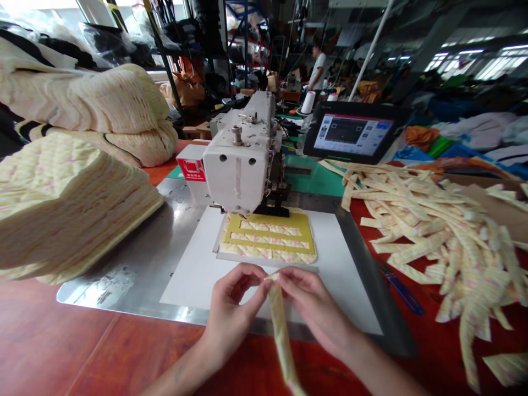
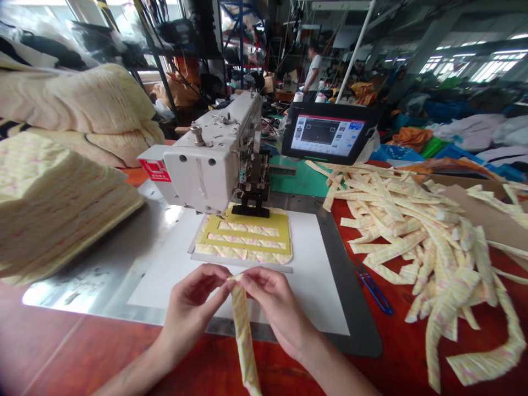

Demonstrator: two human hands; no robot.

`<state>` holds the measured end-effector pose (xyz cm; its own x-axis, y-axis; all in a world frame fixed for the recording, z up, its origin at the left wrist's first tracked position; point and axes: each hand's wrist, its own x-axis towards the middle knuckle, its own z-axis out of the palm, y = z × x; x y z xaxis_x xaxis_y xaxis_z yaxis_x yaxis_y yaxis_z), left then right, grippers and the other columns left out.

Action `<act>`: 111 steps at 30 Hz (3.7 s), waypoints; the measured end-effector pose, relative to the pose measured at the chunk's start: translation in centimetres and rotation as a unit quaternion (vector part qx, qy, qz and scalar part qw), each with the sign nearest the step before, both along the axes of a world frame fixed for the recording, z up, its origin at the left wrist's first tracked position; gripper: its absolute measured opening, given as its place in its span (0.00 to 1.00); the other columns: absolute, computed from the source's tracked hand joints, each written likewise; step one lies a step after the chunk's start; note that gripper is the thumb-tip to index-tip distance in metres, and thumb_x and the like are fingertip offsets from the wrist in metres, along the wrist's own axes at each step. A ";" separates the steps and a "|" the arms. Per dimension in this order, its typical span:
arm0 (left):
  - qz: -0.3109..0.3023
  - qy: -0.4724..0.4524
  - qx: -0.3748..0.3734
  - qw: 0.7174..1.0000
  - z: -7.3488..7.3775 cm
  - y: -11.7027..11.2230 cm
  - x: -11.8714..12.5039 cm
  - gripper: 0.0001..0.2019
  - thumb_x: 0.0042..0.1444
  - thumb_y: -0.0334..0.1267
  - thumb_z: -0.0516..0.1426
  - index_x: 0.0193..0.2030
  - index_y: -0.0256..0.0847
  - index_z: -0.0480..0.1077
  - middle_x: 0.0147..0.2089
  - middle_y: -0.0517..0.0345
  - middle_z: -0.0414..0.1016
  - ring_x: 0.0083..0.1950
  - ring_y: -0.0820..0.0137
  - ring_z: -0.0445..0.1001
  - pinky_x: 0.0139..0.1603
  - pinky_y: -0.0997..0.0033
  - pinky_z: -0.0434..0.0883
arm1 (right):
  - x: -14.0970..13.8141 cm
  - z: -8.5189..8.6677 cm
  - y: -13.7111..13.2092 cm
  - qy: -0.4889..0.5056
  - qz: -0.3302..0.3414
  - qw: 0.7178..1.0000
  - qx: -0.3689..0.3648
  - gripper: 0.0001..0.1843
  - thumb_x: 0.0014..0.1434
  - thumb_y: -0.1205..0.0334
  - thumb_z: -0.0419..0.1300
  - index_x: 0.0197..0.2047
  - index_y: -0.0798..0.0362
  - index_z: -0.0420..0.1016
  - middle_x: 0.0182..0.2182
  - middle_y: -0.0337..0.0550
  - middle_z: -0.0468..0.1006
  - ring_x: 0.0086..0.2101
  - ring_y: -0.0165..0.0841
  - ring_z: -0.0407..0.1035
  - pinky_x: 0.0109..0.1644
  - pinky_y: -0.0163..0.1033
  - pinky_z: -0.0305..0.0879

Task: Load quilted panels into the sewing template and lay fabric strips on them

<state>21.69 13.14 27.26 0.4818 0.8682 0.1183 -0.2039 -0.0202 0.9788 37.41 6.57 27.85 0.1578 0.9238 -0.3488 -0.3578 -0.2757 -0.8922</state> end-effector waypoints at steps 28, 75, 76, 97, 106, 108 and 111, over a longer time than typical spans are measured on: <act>0.071 0.004 0.080 0.994 0.0 0.4 -1.1 0.04 0.62 0.32 0.63 0.37 0.38 0.73 0.37 0.56 0.77 0.41 0.70 0.77 0.46 0.73 0.76 | -2.2 0.3 1.4 -0.034 -0.031 0.999 -0.001 0.24 0.54 0.45 0.70 0.40 0.59 0.76 0.38 0.44 0.78 0.38 0.22 0.73 0.44 0.25 0.71; -0.094 0.319 0.585 0.740 -2.8 15.8 -3.1 0.19 0.72 0.33 0.49 0.65 0.30 0.66 0.66 0.38 0.70 0.67 0.56 0.68 0.67 0.54 0.69 | 3.4 -3.7 14.1 -0.715 0.197 0.611 0.277 0.23 0.70 0.65 0.46 0.62 0.50 0.72 0.61 0.43 0.69 0.62 0.26 0.64 0.71 0.39 0.69; -0.102 0.324 0.597 0.727 -3.1 16.2 -2.8 0.19 0.72 0.33 0.48 0.66 0.29 0.65 0.67 0.38 0.69 0.68 0.56 0.68 0.68 0.54 0.69 | 3.5 -3.8 14.2 -0.703 0.199 0.626 0.273 0.23 0.70 0.65 0.46 0.62 0.49 0.72 0.61 0.42 0.69 0.62 0.26 0.64 0.72 0.39 0.68; -0.022 0.353 0.595 0.722 -3.0 15.6 -2.4 0.17 0.69 0.34 0.53 0.61 0.34 0.72 0.61 0.50 0.77 0.55 0.58 0.73 0.63 0.50 0.70 | 4.9 -4.4 11.6 -0.772 0.072 0.585 0.237 0.21 0.67 0.65 0.52 0.59 0.43 0.74 0.55 0.35 0.75 0.53 0.25 0.71 0.61 0.37 0.74; -0.017 0.339 0.598 0.726 -3.1 15.5 -2.0 0.15 0.68 0.32 0.54 0.58 0.33 0.72 0.58 0.50 0.78 0.53 0.60 0.73 0.63 0.54 0.68 | 5.2 -4.4 11.8 -0.744 0.069 0.617 0.246 0.23 0.68 0.65 0.51 0.62 0.39 0.72 0.53 0.34 0.76 0.53 0.23 0.71 0.60 0.37 0.73; -0.018 0.340 0.600 0.724 -3.1 15.5 -2.0 0.15 0.68 0.32 0.53 0.58 0.33 0.72 0.58 0.50 0.78 0.53 0.60 0.72 0.63 0.54 0.67 | 5.2 -4.4 11.9 -0.740 0.072 0.621 0.248 0.23 0.68 0.66 0.51 0.62 0.40 0.72 0.53 0.34 0.76 0.53 0.24 0.71 0.60 0.37 0.73; -0.020 0.350 0.600 0.719 -2.9 15.4 -2.1 0.14 0.68 0.33 0.53 0.57 0.33 0.72 0.53 0.48 0.78 0.51 0.60 0.71 0.60 0.54 0.68 | 5.2 -4.4 11.9 -0.737 0.073 0.625 0.245 0.23 0.68 0.65 0.51 0.62 0.41 0.73 0.52 0.37 0.76 0.53 0.24 0.71 0.60 0.36 0.73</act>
<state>19.55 28.58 24.32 0.8096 0.3282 0.4867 0.3073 -0.9434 0.1250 42.63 18.49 23.42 -0.1238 0.9049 0.4072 0.9506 0.2258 -0.2128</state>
